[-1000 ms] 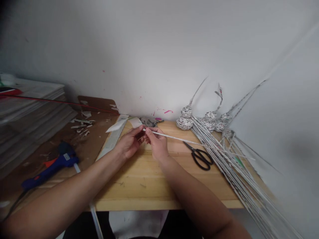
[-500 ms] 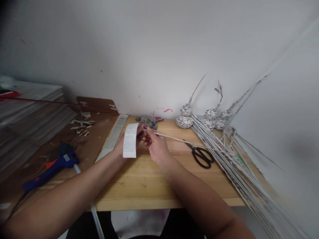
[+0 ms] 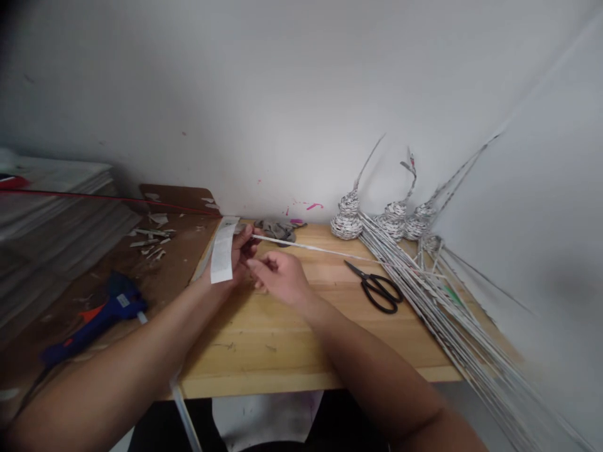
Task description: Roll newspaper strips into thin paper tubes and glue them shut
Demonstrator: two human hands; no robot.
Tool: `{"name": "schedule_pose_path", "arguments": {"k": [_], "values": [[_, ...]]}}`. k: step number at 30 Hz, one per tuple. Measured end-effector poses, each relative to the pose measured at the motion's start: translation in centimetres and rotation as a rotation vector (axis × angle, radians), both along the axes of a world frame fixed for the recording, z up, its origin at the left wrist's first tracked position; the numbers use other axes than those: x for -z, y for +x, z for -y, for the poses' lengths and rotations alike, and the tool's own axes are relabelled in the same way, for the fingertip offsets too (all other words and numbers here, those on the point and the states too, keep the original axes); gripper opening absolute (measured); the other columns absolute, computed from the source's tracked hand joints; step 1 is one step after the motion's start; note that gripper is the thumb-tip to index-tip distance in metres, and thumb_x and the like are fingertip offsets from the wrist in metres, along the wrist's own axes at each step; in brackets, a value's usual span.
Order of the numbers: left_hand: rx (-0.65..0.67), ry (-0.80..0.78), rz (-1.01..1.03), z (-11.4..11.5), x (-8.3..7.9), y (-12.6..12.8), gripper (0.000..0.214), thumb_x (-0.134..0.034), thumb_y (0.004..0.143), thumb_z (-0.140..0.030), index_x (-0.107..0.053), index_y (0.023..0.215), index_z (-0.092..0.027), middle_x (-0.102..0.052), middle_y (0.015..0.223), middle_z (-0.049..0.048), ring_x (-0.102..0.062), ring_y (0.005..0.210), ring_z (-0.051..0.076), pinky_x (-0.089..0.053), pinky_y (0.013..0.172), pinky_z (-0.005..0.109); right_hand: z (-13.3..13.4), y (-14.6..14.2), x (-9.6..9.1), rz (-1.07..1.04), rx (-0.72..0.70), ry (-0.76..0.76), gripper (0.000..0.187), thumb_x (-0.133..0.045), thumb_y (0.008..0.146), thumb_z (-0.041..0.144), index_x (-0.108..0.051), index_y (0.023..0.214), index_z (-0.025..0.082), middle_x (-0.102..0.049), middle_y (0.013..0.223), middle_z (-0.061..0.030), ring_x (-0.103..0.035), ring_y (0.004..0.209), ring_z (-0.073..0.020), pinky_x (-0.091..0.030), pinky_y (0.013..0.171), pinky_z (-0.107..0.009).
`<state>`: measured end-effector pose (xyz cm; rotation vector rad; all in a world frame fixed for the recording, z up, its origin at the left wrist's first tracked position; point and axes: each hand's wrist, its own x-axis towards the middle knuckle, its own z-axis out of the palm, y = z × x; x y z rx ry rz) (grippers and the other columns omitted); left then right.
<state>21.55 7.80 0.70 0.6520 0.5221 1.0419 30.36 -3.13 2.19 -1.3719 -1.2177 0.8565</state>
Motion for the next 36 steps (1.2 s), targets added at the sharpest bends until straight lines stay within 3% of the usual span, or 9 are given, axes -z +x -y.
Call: {"name": "schedule_pose_path", "arguments": {"k": [4, 6, 8, 11, 17, 23, 29, 33, 36], "values": [[-0.028, -0.024, 0.037, -0.9, -0.2, -0.4, 0.006, -0.07, 0.081, -0.01, -0.069, 0.077, -0.014, -0.071, 0.078, 0.0025, -0.067, 0.071, 0.01, -0.053, 0.057, 0.015, 1.1, 1.0, -1.4, 0.858, 0.104, 0.394, 0.019, -0.056, 0.094, 0.032, -0.069, 0.09, 0.02, -0.072, 0.088, -0.0075, -0.061, 0.087, -0.0209, -0.044, 0.085, -0.037], [-0.027, -0.032, 0.043, -1.1, -0.4, -0.5, 0.006, -0.069, 0.081, -0.009, -0.069, 0.077, -0.014, -0.07, 0.078, 0.0026, -0.068, 0.071, 0.01, -0.054, 0.059, 0.015, 1.2, 2.4, -2.1, 1.07, 0.275, 0.387, 0.018, -0.058, 0.093, 0.029, -0.068, 0.104, 0.018, -0.072, 0.102, -0.011, -0.058, 0.101, -0.0261, -0.039, 0.092, -0.041], [-0.023, -0.046, 0.039, -1.2, -0.5, -0.5, 0.007, -0.069, 0.081, -0.009, -0.068, 0.077, -0.013, -0.07, 0.076, 0.0027, -0.069, 0.072, 0.011, -0.055, 0.059, 0.015, 1.1, 3.8, -2.5, 1.185, 0.408, 0.255, 0.02, -0.062, 0.09, 0.032, -0.069, 0.102, 0.018, -0.072, 0.1, -0.0121, -0.057, 0.101, -0.0302, -0.037, 0.088, -0.043], [-0.02, -0.083, 0.026, -1.3, -1.0, -0.5, 0.008, -0.068, 0.082, -0.008, -0.066, 0.076, -0.013, -0.068, 0.074, 0.0019, -0.07, 0.072, 0.011, -0.056, 0.059, 0.015, 1.1, 5.2, -2.7, 1.166, 0.37, 0.094, 0.023, -0.057, 0.093, 0.037, -0.071, 0.091, 0.019, -0.072, 0.086, -0.0104, -0.06, 0.085, -0.0257, -0.037, 0.076, -0.036], [-0.042, -0.175, -0.017, -1.4, -2.4, -0.8, 0.011, -0.064, 0.086, -0.009, -0.063, 0.075, -0.011, -0.065, 0.069, 0.0032, -0.069, 0.066, 0.011, -0.056, 0.057, 0.014, 1.5, 5.1, -2.9, 0.858, 0.079, -0.07, 0.037, -0.049, 0.095, 0.043, -0.066, 0.072, 0.02, -0.068, 0.067, -0.0038, -0.057, 0.06, -0.0161, -0.034, 0.059, -0.028], [0.014, -0.174, 0.005, -1.5, -2.4, -1.0, 0.014, -0.06, 0.089, -0.011, -0.063, 0.075, -0.01, -0.065, 0.068, 0.0034, -0.069, 0.067, 0.011, -0.056, 0.06, 0.013, 1.5, 5.0, -2.8, 0.298, -0.113, -0.331, 0.04, -0.039, 0.096, 0.048, -0.063, 0.086, 0.018, -0.063, 0.062, -0.0015, -0.054, 0.05, -0.0135, -0.04, 0.052, -0.026], [0.006, -0.162, 0.035, -1.7, -1.9, -0.8, 0.013, -0.06, 0.089, -0.009, -0.063, 0.076, -0.012, -0.067, 0.07, 0.0033, -0.069, 0.067, 0.012, -0.058, 0.06, 0.017, 1.3, 4.8, -2.4, 0.807, 0.09, -0.022, 0.026, -0.054, 0.091, 0.041, -0.066, 0.083, 0.019, -0.065, 0.07, -0.0029, -0.055, 0.061, -0.015, -0.036, 0.058, -0.027], [0.025, -0.207, 0.022, -1.5, -2.1, -0.9, 0.014, -0.06, 0.09, -0.013, -0.064, 0.077, -0.011, -0.068, 0.074, 0.007, -0.07, 0.068, 0.014, -0.059, 0.06, 0.018, 1.2, 5.1, -2.2, 0.676, -0.041, -0.152, 0.04, -0.039, 0.098, 0.043, -0.069, 0.084, 0.019, -0.06, 0.06, -0.0007, -0.053, 0.052, -0.014, -0.036, 0.054, -0.026], [0.028, -0.233, 0.0, -1.3, -2.3, -1.0, 0.016, -0.057, 0.092, -0.015, -0.064, 0.079, -0.01, -0.069, 0.075, 0.008, -0.071, 0.068, 0.014, -0.059, 0.06, 0.018, 1.2, 5.1, -2.2, 0.71, -0.005, -0.115, 0.033, -0.048, 0.094, 0.046, -0.069, 0.09, 0.019, -0.062, 0.063, -0.0005, -0.053, 0.054, -0.0145, -0.036, 0.054, -0.027]]}}
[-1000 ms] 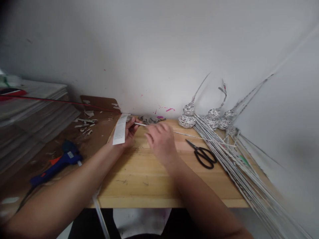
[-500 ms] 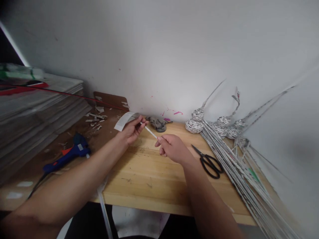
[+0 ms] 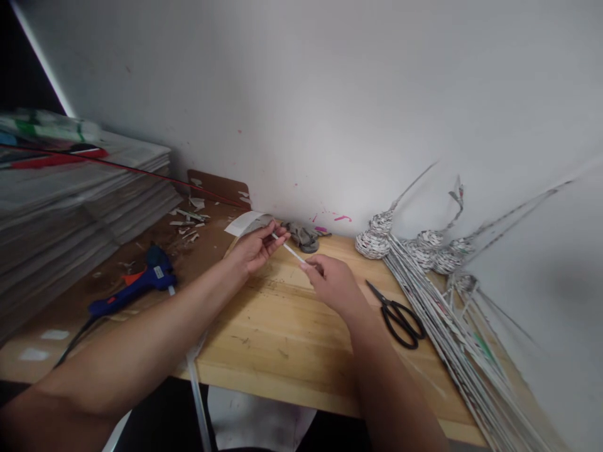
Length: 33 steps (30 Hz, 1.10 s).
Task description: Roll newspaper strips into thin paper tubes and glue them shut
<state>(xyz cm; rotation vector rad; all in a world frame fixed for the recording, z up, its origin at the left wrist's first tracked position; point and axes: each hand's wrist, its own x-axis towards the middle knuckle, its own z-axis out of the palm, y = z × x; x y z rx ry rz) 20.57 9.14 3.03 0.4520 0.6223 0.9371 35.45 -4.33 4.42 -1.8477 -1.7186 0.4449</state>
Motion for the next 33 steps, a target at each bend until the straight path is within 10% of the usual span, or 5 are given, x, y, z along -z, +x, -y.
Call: {"name": "schedule_pose_path", "arguments": {"k": [4, 17, 22, 27, 33], "values": [[-0.011, -0.005, 0.0, -0.1, 0.1, 0.0, 0.013, -0.057, 0.093, -0.016, -0.064, 0.083, -0.011, -0.069, 0.074, 0.007, -0.071, 0.069, 0.014, -0.059, 0.062, 0.019, 0.0, -0.3, -0.2, 0.177, -0.006, 0.122, 0.029, -0.048, 0.094, 0.038, -0.07, 0.088, 0.019, -0.064, 0.068, -0.0031, -0.054, 0.059, -0.0158, -0.035, 0.058, -0.028], [0.05, 0.003, 0.027, 0.1, 0.0, -0.1, 0.018, -0.055, 0.094, -0.016, -0.062, 0.079, -0.008, -0.07, 0.076, 0.0097, -0.072, 0.068, 0.016, -0.06, 0.061, 0.02, -0.2, -0.4, 0.0, -0.328, -0.026, -0.207, 0.042, -0.041, 0.095, 0.05, -0.068, 0.088, 0.018, -0.05, 0.052, 0.0029, -0.044, 0.043, -0.0121, -0.035, 0.046, -0.025], [0.064, -0.007, 0.023, 0.1, 0.1, -0.2, 0.016, -0.055, 0.094, -0.018, -0.062, 0.082, -0.011, -0.071, 0.076, 0.0092, -0.073, 0.07, 0.015, -0.06, 0.061, 0.02, -0.2, -0.8, 0.2, -0.097, -0.002, 0.04, 0.028, -0.055, 0.089, 0.045, -0.068, 0.088, 0.02, -0.056, 0.061, 0.0007, -0.049, 0.054, -0.0134, -0.035, 0.052, -0.025], [0.119, 0.001, 0.046, 0.2, 0.0, -0.2, 0.02, -0.052, 0.096, -0.019, -0.062, 0.082, -0.009, -0.071, 0.077, 0.0112, -0.073, 0.071, 0.017, -0.059, 0.057, 0.019, -0.2, -1.1, 0.4, -0.43, -0.043, -0.228, 0.042, -0.041, 0.094, 0.054, -0.065, 0.09, 0.02, -0.046, 0.052, 0.0045, -0.042, 0.043, -0.0123, -0.034, 0.046, -0.025], [0.103, -0.005, 0.021, 0.1, 0.1, -0.2, 0.022, -0.051, 0.096, -0.018, -0.063, 0.08, -0.009, -0.07, 0.076, 0.0089, -0.072, 0.066, 0.014, -0.056, 0.051, 0.016, -0.3, -1.2, 0.4, 0.055, 0.014, 0.097, 0.026, -0.051, 0.092, 0.04, -0.067, 0.088, 0.02, -0.06, 0.065, -0.0017, -0.051, 0.057, -0.015, -0.035, 0.056, -0.027]]}}
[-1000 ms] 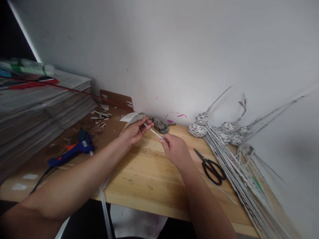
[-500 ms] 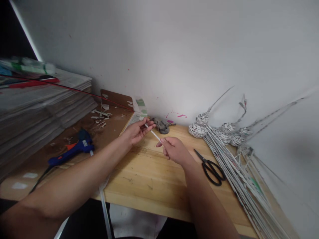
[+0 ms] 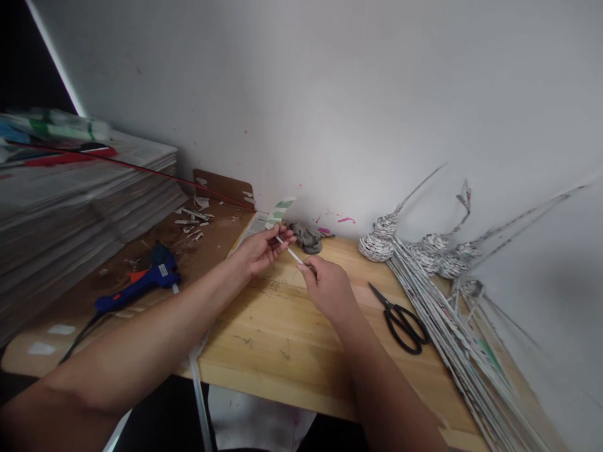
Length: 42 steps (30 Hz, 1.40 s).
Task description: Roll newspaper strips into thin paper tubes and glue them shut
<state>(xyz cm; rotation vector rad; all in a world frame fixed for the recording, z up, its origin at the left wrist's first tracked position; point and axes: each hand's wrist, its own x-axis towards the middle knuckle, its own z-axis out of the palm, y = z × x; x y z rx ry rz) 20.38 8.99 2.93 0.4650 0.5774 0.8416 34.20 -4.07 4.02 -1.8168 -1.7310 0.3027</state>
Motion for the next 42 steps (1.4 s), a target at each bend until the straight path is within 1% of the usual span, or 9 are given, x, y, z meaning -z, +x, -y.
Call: {"name": "schedule_pose_path", "arguments": {"k": [5, 10, 15, 21, 26, 28, 32, 38, 42], "values": [[0.018, 0.002, -0.008, 0.04, 0.05, 0.13, 0.022, -0.052, 0.095, -0.015, -0.064, 0.079, -0.009, -0.069, 0.073, 0.0078, -0.07, 0.063, 0.012, -0.054, 0.051, 0.014, -0.11, 0.43, 0.61, -0.183, -0.057, -0.206, 0.033, -0.042, 0.096, 0.04, -0.068, 0.089, 0.02, -0.06, 0.061, -0.0009, -0.054, 0.054, -0.015, -0.037, 0.054, -0.026], [0.012, 0.012, 0.002, 0.08, 0.14, 0.13, 0.019, -0.051, 0.096, -0.016, -0.063, 0.082, -0.008, -0.071, 0.077, 0.0099, -0.071, 0.067, 0.014, -0.059, 0.058, 0.018, -0.16, 0.11, 0.49, -0.027, 0.011, -0.036, 0.024, -0.053, 0.09, 0.04, -0.065, 0.085, 0.02, -0.061, 0.066, -0.0023, -0.052, 0.058, -0.0151, -0.036, 0.056, -0.026], [0.065, 0.019, 0.01, 0.21, 0.24, 0.1, 0.019, -0.049, 0.097, -0.017, -0.062, 0.086, -0.009, -0.071, 0.077, 0.0105, -0.073, 0.069, 0.016, -0.059, 0.057, 0.019, -0.17, 0.28, 0.18, -0.394, -0.075, -0.368, 0.037, -0.04, 0.095, 0.046, -0.063, 0.088, 0.018, -0.049, 0.057, 0.0025, -0.045, 0.047, -0.0127, -0.037, 0.049, -0.025], [0.049, 0.015, 0.01, 0.2, 0.19, 0.05, 0.022, -0.045, 0.098, -0.018, -0.061, 0.086, -0.009, -0.071, 0.076, 0.0103, -0.073, 0.069, 0.017, -0.059, 0.06, 0.021, -0.16, 0.07, 0.34, -0.006, -0.008, -0.022, 0.026, -0.052, 0.091, 0.041, -0.065, 0.088, 0.018, -0.058, 0.066, -0.001, -0.049, 0.057, -0.0134, -0.036, 0.056, -0.026], [0.072, 0.007, 0.009, 0.18, 0.17, 0.04, 0.022, -0.045, 0.098, -0.017, -0.062, 0.086, -0.008, -0.071, 0.077, 0.0106, -0.073, 0.071, 0.017, -0.059, 0.06, 0.021, -0.25, 0.44, 0.45, -0.325, -0.057, -0.316, 0.039, -0.038, 0.096, 0.045, -0.065, 0.095, 0.017, -0.052, 0.057, 0.0017, -0.047, 0.047, -0.0129, -0.037, 0.049, -0.025], [0.069, 0.008, 0.011, 0.16, 0.18, 0.06, 0.023, -0.046, 0.098, -0.017, -0.062, 0.085, -0.008, -0.071, 0.078, 0.0108, -0.073, 0.072, 0.017, -0.059, 0.06, 0.021, -0.19, 0.42, 0.34, -0.249, -0.043, -0.259, 0.034, -0.045, 0.094, 0.046, -0.064, 0.096, 0.017, -0.055, 0.06, 0.001, -0.05, 0.05, -0.0137, -0.037, 0.052, -0.026], [0.043, 0.006, 0.013, 0.09, 0.33, 0.09, 0.024, -0.045, 0.098, -0.017, -0.062, 0.083, -0.009, -0.071, 0.077, 0.0109, -0.073, 0.071, 0.018, -0.06, 0.062, 0.022, -0.07, 0.03, 0.12, 0.144, -0.009, 0.013, 0.027, -0.048, 0.094, 0.036, -0.066, 0.09, 0.017, -0.062, 0.07, -0.0045, -0.055, 0.064, -0.0168, -0.037, 0.063, -0.029], [0.073, 0.023, 0.032, 0.14, 0.34, 0.05, 0.023, -0.046, 0.098, -0.017, -0.062, 0.083, -0.008, -0.071, 0.078, 0.0124, -0.074, 0.071, 0.019, -0.06, 0.057, 0.021, -0.16, 0.63, 0.41, -0.174, -0.085, -0.232, 0.04, -0.036, 0.099, 0.041, -0.068, 0.096, 0.017, -0.058, 0.063, -0.0007, -0.052, 0.054, -0.0143, -0.039, 0.055, -0.026], [0.06, 0.012, 0.031, 0.26, -0.08, -0.08, 0.025, -0.044, 0.098, -0.017, -0.061, 0.082, -0.008, -0.071, 0.075, 0.0111, -0.074, 0.068, 0.018, -0.059, 0.055, 0.02, -0.1, 0.27, 0.32, 0.049, -0.025, -0.014, 0.027, -0.051, 0.093, 0.041, -0.066, 0.094, 0.018, -0.064, 0.071, -0.0026, -0.055, 0.062, -0.0158, -0.038, 0.061, -0.027]]}}
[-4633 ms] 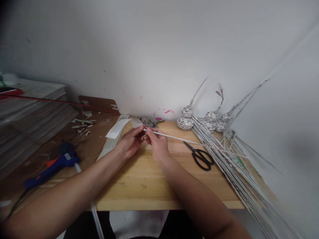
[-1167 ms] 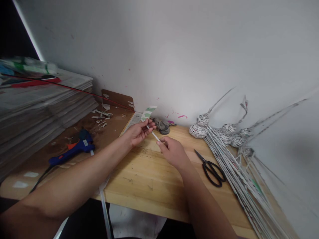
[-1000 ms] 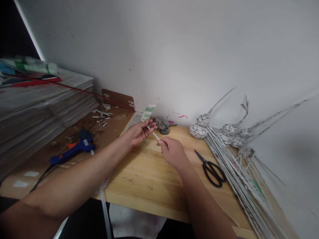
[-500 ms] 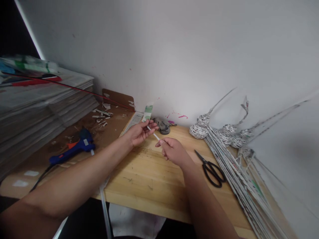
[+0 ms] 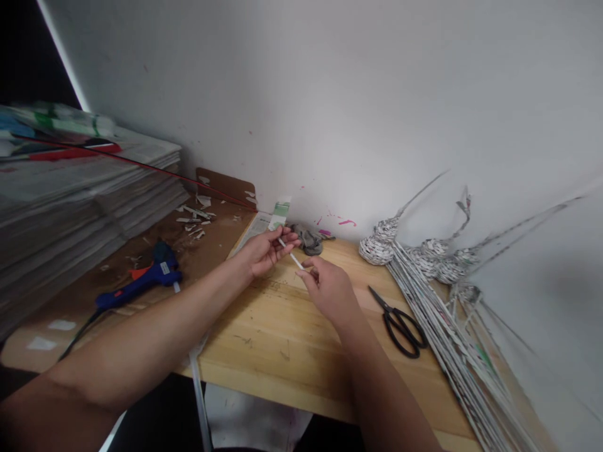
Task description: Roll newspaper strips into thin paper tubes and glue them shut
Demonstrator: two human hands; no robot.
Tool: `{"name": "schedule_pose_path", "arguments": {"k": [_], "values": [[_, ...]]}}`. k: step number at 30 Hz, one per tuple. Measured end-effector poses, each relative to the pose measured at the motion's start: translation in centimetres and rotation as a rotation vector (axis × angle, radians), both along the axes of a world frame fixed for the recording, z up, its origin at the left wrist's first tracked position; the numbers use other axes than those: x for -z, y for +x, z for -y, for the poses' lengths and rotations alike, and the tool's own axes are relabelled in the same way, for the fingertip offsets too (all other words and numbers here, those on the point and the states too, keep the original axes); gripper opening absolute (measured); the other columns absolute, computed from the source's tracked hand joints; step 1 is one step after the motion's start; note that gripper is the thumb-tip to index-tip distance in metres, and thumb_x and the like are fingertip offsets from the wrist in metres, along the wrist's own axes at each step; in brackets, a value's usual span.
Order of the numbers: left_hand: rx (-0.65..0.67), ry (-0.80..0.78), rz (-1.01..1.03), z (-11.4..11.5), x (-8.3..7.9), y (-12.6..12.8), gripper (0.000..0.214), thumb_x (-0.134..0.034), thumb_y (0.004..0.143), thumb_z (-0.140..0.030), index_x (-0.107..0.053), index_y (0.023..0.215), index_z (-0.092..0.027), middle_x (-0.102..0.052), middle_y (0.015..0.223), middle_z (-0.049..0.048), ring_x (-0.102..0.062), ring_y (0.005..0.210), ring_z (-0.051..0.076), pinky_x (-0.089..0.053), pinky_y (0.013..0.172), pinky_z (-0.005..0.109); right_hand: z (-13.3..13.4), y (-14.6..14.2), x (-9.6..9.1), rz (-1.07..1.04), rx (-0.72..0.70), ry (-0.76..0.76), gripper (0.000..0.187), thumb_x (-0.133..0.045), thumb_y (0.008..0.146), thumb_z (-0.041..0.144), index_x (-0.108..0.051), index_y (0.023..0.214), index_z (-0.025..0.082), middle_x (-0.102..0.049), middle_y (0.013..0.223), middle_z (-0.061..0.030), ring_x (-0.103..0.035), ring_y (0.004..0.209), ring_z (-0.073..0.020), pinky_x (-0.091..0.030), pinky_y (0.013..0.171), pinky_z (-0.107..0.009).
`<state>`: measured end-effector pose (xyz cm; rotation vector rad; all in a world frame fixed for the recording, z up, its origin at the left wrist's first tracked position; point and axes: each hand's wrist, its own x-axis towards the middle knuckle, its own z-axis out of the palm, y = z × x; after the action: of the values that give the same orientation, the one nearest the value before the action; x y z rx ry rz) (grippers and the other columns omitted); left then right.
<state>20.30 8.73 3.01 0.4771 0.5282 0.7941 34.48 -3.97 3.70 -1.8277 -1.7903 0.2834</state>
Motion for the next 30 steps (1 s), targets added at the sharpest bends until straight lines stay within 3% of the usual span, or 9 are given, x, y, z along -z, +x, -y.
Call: {"name": "schedule_pose_path", "arguments": {"k": [3, 6, 9, 11, 13, 18, 23, 28, 30], "values": [[0.019, -0.012, 0.003, 0.1, -0.2, -0.1, 0.025, -0.044, 0.098, -0.017, -0.061, 0.082, -0.008, -0.072, 0.074, 0.0109, -0.073, 0.066, 0.017, -0.057, 0.052, 0.017, 0.0, -0.5, -0.1, -0.026, -0.006, -0.015, 0.034, -0.044, 0.097, 0.04, -0.066, 0.082, 0.018, -0.061, 0.064, -0.002, -0.054, 0.059, -0.0155, -0.038, 0.059, -0.027], [0.013, -0.02, 0.022, 0.1, -0.2, 0.0, 0.023, -0.045, 0.098, -0.017, -0.061, 0.084, -0.009, -0.072, 0.074, 0.0108, -0.073, 0.066, 0.017, -0.057, 0.053, 0.018, 0.0, -1.0, -0.4, -0.148, 0.046, -0.041, 0.035, -0.04, 0.098, 0.042, -0.066, 0.093, 0.018, -0.061, 0.065, -0.0011, -0.055, 0.056, -0.0152, -0.039, 0.056, -0.026], [-0.001, -0.024, 0.036, 0.0, -0.2, 0.0, 0.022, -0.045, 0.098, -0.018, -0.061, 0.085, -0.009, -0.072, 0.074, 0.0107, -0.073, 0.065, 0.016, -0.058, 0.055, 0.019, -0.1, -1.6, -0.6, 0.016, 0.079, 0.082, 0.029, -0.051, 0.093, 0.042, -0.065, 0.102, 0.018, -0.067, 0.077, -0.0048, -0.059, 0.066, -0.0177, -0.041, 0.065, -0.029], [0.004, -0.026, 0.038, 0.0, -0.2, 0.0, 0.023, -0.044, 0.099, -0.018, -0.06, 0.085, -0.009, -0.071, 0.074, 0.0107, -0.073, 0.065, 0.016, -0.058, 0.056, 0.019, -0.1, -2.0, -0.6, 0.102, 0.06, 0.108, 0.026, -0.053, 0.091, 0.039, -0.066, 0.09, 0.018, -0.066, 0.077, -0.0066, -0.058, 0.07, -0.0193, -0.04, 0.067, -0.03], [0.026, -0.031, 0.04, 0.0, -0.3, -0.1, 0.023, -0.043, 0.099, -0.019, -0.06, 0.086, -0.009, -0.071, 0.075, 0.011, -0.073, 0.065, 0.016, -0.058, 0.055, 0.019, -0.1, -2.2, -0.5, -0.035, 0.057, 0.01, 0.03, -0.048, 0.092, 0.04, -0.065, 0.081, 0.018, -0.061, 0.069, -0.0051, -0.054, 0.063, -0.0175, -0.039, 0.062, -0.03], [0.121, -0.014, 0.1, 0.0, -0.4, -0.3, 0.025, -0.044, 0.098, -0.022, -0.061, 0.086, -0.008, -0.072, 0.078, 0.0128, -0.074, 0.069, 0.019, -0.058, 0.055, 0.02, 0.5, -2.2, -0.7, -0.776, 0.095, -0.375, 0.045, -0.044, 0.091, 0.056, -0.061, 0.104, 0.017, -0.044, 0.061, 0.0043, -0.036, 0.043, -0.0098, -0.028, 0.042, -0.024], [0.154, -0.005, 0.088, 0.3, -0.6, -0.4, 0.026, -0.044, 0.099, -0.022, -0.061, 0.085, -0.008, -0.072, 0.077, 0.0132, -0.074, 0.068, 0.018, -0.058, 0.054, 0.02, 2.0, -3.1, -1.0, -0.551, 0.118, -0.164, 0.039, -0.059, 0.085, 0.054, -0.065, 0.094, 0.017, -0.049, 0.061, 0.0024, -0.043, 0.049, -0.0099, -0.032, 0.046, -0.023], [0.216, 0.012, 0.103, 0.6, -0.8, -0.5, 0.026, -0.045, 0.099, -0.022, -0.061, 0.083, -0.009, -0.073, 0.077, 0.0122, -0.074, 0.068, 0.018, -0.056, 0.051, 0.017, 2.7, -3.5, -0.5, -0.924, 0.086, -0.378, 0.048, -0.046, 0.089, 0.056, -0.062, 0.108, 0.015, -0.038, 0.058, 0.0059, -0.03, 0.042, -0.0088, -0.023, 0.041, -0.023], [0.223, 0.023, 0.104, 0.5, -0.6, -0.4, 0.024, -0.046, 0.098, -0.022, -0.061, 0.084, -0.009, -0.074, 0.077, 0.0124, -0.074, 0.068, 0.018, -0.057, 0.053, 0.018, 3.0, -3.7, -0.3, -0.842, 0.106, -0.359, 0.048, -0.045, 0.09, 0.057, -0.062, 0.109, 0.016, -0.041, 0.059, 0.0046, -0.035, 0.044, -0.0103, -0.026, 0.043, -0.024]]}}
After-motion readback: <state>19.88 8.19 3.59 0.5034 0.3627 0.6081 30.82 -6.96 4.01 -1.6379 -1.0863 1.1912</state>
